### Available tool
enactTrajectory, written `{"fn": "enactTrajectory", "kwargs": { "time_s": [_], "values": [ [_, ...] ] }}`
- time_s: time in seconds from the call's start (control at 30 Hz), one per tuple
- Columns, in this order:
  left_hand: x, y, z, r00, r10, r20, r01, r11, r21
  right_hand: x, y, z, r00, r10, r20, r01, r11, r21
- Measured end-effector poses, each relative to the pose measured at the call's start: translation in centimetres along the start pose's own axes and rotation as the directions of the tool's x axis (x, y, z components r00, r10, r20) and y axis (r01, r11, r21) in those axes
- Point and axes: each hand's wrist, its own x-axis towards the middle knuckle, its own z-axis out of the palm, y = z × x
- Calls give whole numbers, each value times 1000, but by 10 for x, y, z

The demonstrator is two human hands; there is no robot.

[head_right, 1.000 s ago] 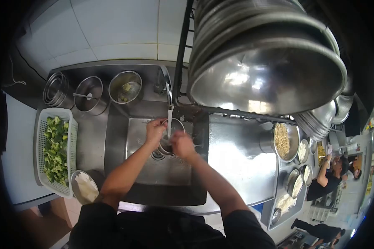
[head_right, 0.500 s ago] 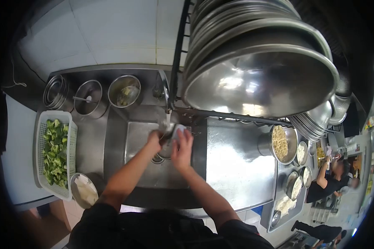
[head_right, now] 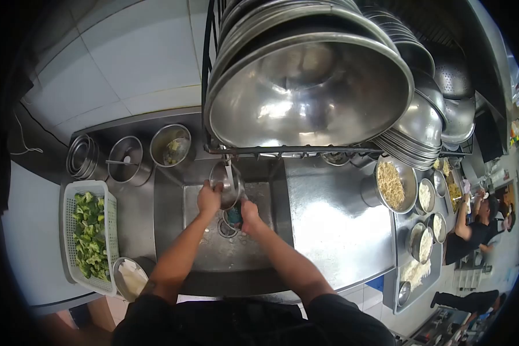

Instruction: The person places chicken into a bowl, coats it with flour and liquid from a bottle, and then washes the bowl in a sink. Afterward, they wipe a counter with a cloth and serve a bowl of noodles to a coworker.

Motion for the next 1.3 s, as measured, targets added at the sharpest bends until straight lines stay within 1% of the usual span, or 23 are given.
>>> {"fn": "enactTrajectory", "kwargs": {
  "time_s": [0.13,0.17,0.2,0.23,0.3,0.37,0.4,0.43,0.47,0.5,0.57,0.67,0.73,0.83,0.9,0.93,1.0,1.03,1.1,1.13,1.17,1.23,1.3],
  "values": [
    [7,-47,17,998,58,-25,-55,991,119,-27,2,-24,998,-43,-41,51,975,218],
    [6,-85,47,976,157,-150,-148,987,69,-27,5,-37,995,-79,-65,96,942,322],
    [15,-105,68,929,251,-271,-253,967,25,-44,4,-47,983,-160,-90,175,966,192],
    [1,-67,44,952,242,-190,-258,964,-67,-61,8,-60,963,-242,-117,250,967,60],
    [-44,2,-1,959,273,-79,-282,949,-141,-56,51,-104,886,-439,-150,326,819,-472],
    [-66,41,-19,853,501,142,-521,827,212,-90,69,-131,983,-164,-82,88,813,-575],
    [-77,57,-27,843,519,140,-538,815,217,-95,90,-149,957,-288,-10,197,678,-708],
    [-86,72,-33,598,793,114,-792,564,233,-98,106,-164,915,-395,81,290,504,-814],
    [-97,89,-41,272,958,96,-935,239,260,-115,110,-169,914,-394,99,278,426,-861],
    [-111,112,-53,255,963,90,-937,223,270,-135,112,-169,912,-394,115,264,347,-900],
    [-146,162,-84,-28,1000,11,-969,-30,246,-151,123,-173,904,-396,163,294,296,-909],
    [-199,236,-137,-334,935,-118,-921,-297,250,-158,141,-180,906,-368,208,301,218,-928],
    [-229,279,-163,-546,807,-224,-821,-462,336,-160,145,-181,908,-360,215,295,182,-938],
    [-257,353,-181,-751,562,-345,-654,-564,505,-164,143,-176,874,-423,242,353,209,-912],
    [-248,410,-168,-810,401,-428,-586,-578,568,-167,139,-175,891,-404,205,312,218,-925],
    [-239,426,-169,-814,471,-339,-575,-571,586,-165,142,-174,889,-411,201,309,215,-927],
    [-221,455,-161,-653,737,-174,-649,-426,630,-160,149,-178,866,-453,210,328,199,-923],
    [-218,453,-155,-658,730,-184,-647,-425,633,-159,152,-181,863,-462,206,324,192,-927],
    [-217,441,-149,-205,978,33,-675,-166,719,-159,153,-179,856,-467,221,346,200,-917],
    [-217,433,-143,-108,994,17,-731,-91,676,-159,152,-179,871,-433,232,336,181,-924],
    [-220,425,-142,-105,994,16,-732,-88,676,-161,149,-177,872,-431,233,335,179,-925],
    [-230,404,-141,-416,896,-152,-789,-273,550,-165,144,-174,901,-380,208,292,177,-940],
    [-231,354,-118,-502,849,-167,-844,-438,310,-165,145,-174,901,-376,215,298,177,-938]
  ]
}}
